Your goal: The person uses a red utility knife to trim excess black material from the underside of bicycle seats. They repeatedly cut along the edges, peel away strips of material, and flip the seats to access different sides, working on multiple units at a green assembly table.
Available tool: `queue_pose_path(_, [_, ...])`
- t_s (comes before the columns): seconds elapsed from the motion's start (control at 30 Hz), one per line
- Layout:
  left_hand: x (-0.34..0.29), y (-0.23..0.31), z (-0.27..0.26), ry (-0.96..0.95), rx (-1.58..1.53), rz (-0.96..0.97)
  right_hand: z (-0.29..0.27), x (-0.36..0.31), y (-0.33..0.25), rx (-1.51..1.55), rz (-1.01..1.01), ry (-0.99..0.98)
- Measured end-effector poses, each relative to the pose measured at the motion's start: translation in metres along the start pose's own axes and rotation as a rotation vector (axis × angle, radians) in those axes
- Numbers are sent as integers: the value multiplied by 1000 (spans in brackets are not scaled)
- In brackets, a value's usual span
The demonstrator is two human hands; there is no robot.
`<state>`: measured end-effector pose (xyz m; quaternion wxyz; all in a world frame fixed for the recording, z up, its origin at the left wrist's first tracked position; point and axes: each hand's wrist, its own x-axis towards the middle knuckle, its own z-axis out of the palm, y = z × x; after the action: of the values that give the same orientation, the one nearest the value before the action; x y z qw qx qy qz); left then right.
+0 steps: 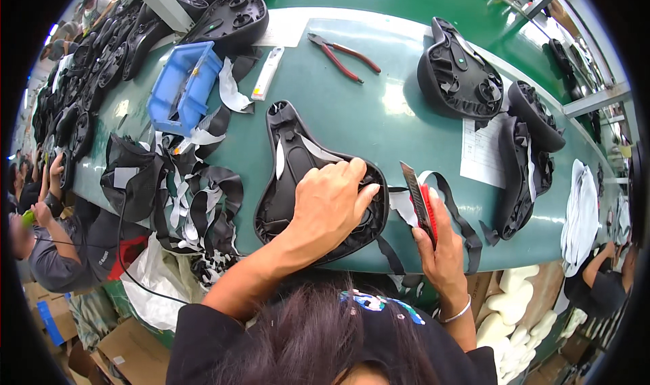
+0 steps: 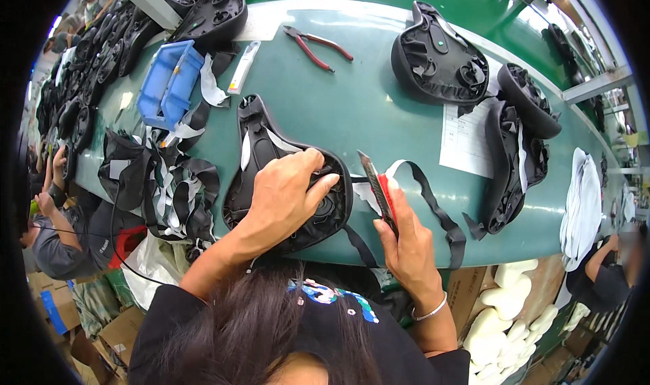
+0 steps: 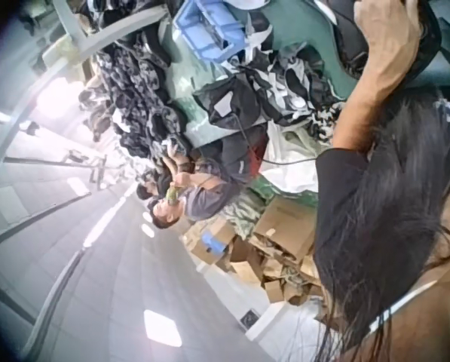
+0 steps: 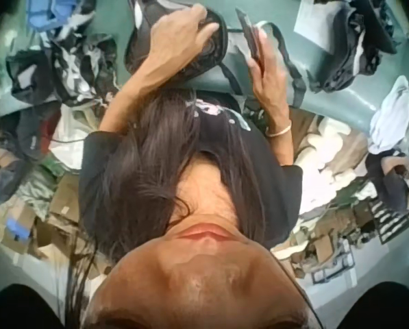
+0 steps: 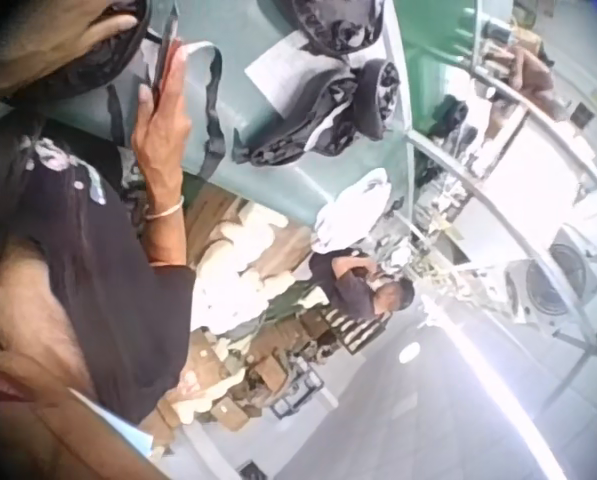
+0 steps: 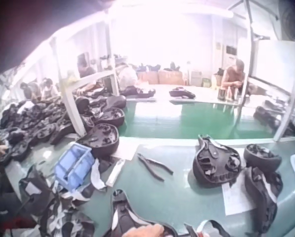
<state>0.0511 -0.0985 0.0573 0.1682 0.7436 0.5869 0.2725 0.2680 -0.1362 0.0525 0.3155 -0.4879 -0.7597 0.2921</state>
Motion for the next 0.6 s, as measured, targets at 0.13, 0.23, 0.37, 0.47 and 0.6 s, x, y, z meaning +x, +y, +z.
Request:
queue_pose_path(0.13, [-2, 1, -6, -84, -46, -96, 0, 7, -3, -104, -117, -19])
queue_pose_path(0.23, [-2, -1, -13, -107, -173, -120, -2, 13, -5, -182, -167, -55])
queue_pose_path(0.37, [-3, -14, -10, -175, -250, -78, -9, 24, -17, -339, -170, -174])
queue_pose_path(0.47, [-2, -15, -12, -200, -320, -143, -6, 30, -30, -448, -177, -197])
queue_pose_path(0.6, [1, -21, -21, -209, -688, -292, -19, 13, -38, -534, -108, -253])
